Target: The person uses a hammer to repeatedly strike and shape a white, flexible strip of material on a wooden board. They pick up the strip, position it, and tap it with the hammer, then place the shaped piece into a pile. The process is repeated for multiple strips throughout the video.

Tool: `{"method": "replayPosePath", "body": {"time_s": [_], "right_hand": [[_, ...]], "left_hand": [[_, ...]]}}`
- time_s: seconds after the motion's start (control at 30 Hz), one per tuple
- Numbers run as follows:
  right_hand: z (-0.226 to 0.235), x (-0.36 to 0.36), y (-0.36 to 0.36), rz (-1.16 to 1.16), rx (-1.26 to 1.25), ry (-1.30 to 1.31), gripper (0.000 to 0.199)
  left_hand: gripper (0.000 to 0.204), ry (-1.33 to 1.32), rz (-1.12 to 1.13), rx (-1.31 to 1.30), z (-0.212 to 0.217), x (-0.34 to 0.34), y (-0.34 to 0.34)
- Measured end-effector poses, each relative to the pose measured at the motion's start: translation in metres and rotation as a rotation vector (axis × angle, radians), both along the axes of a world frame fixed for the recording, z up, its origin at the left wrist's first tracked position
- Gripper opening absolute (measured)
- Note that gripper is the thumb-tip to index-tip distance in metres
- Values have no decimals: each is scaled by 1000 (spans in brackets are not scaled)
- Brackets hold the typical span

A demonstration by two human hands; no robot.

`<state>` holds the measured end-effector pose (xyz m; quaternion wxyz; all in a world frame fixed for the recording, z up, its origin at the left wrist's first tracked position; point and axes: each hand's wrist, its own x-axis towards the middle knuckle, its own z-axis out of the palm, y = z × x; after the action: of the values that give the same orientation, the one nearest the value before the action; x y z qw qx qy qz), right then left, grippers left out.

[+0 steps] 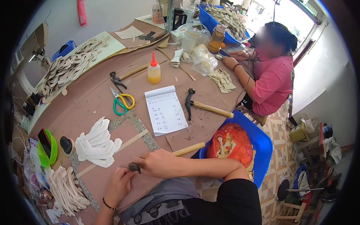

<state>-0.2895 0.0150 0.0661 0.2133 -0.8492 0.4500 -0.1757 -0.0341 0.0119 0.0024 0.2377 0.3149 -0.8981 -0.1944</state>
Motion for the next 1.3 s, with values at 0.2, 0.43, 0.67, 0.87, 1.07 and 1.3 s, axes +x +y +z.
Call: {"method": "replayPosePath", "body": {"time_s": [0.2, 0.43, 0.67, 0.87, 1.07, 1.3], "right_hand": [[12, -2, -9, 8, 31, 62, 42], [18, 2, -12, 65, 106, 74, 46], [22, 14, -18, 55, 200, 95, 44], [22, 27, -18, 87, 172, 17, 43], [31, 35, -22, 145, 130, -4, 43], [35, 44, -25, 90, 217, 99, 40]], "left_hand": [[43, -74, -24, -84, 9, 5, 9], [41, -151, -22, -82, 6, 19, 17], [40, -156, -3, -96, 4, 27, 21], [39, -91, 42, -100, -3, 31, 25], [39, -82, 80, -119, -4, 35, 33], [46, -126, 111, -154, -3, 39, 42]]}}
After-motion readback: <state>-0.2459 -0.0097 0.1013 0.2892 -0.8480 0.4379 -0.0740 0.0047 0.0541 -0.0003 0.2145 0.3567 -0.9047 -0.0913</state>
